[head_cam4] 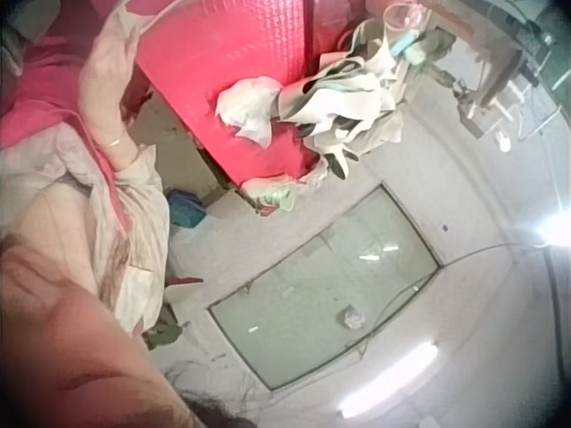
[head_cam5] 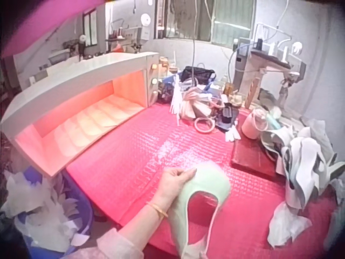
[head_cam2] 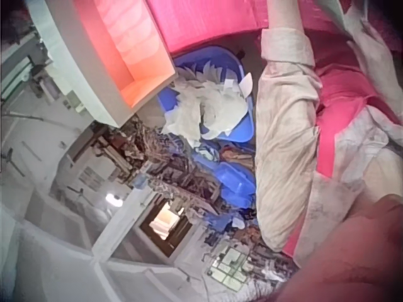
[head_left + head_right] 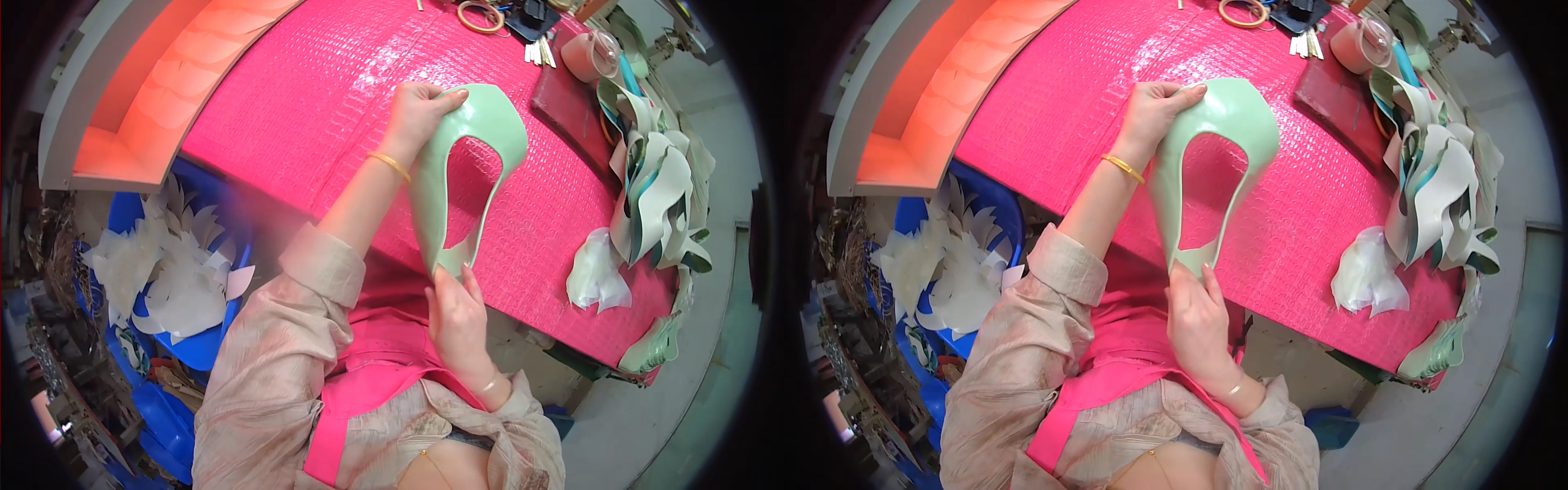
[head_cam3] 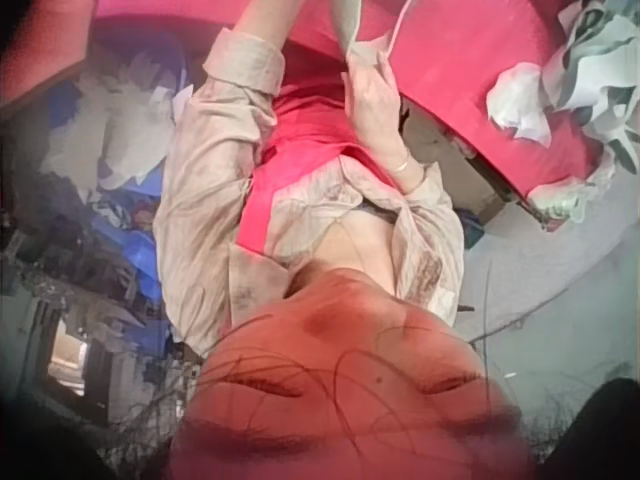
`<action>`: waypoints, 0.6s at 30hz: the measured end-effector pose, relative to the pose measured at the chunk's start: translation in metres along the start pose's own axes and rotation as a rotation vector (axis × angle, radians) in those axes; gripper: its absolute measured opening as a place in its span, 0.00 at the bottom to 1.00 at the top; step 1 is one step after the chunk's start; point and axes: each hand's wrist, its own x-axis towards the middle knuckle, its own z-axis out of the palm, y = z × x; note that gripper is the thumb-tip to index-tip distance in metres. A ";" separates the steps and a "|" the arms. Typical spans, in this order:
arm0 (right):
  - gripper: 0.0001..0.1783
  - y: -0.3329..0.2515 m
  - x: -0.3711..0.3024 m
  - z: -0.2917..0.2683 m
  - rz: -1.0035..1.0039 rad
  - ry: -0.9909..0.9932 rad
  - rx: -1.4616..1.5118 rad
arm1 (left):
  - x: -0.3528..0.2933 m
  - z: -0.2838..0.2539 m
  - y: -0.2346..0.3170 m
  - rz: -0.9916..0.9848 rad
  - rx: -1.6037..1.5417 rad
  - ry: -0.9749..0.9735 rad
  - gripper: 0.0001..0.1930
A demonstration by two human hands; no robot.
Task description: The person assembles shoe components by hand on a pink work surface. They repeatedly pick up a white shoe upper and a light green insole, align them, and press the edges together to form a unit. The person handles the parts one at a time, inspecting the fit and smoothing the seams before placing the finished assembly aside.
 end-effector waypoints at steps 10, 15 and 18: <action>0.18 0.130 0.079 -0.052 0.305 0.116 1.218 | -0.011 0.007 0.031 0.438 0.602 -0.377 0.13; 0.13 0.082 0.085 -0.054 0.408 0.243 1.279 | -0.099 0.022 0.054 -0.060 0.590 -0.403 0.14; 0.12 0.073 0.093 -0.056 0.414 0.300 1.191 | -0.101 0.033 0.036 -0.022 0.459 -0.455 0.15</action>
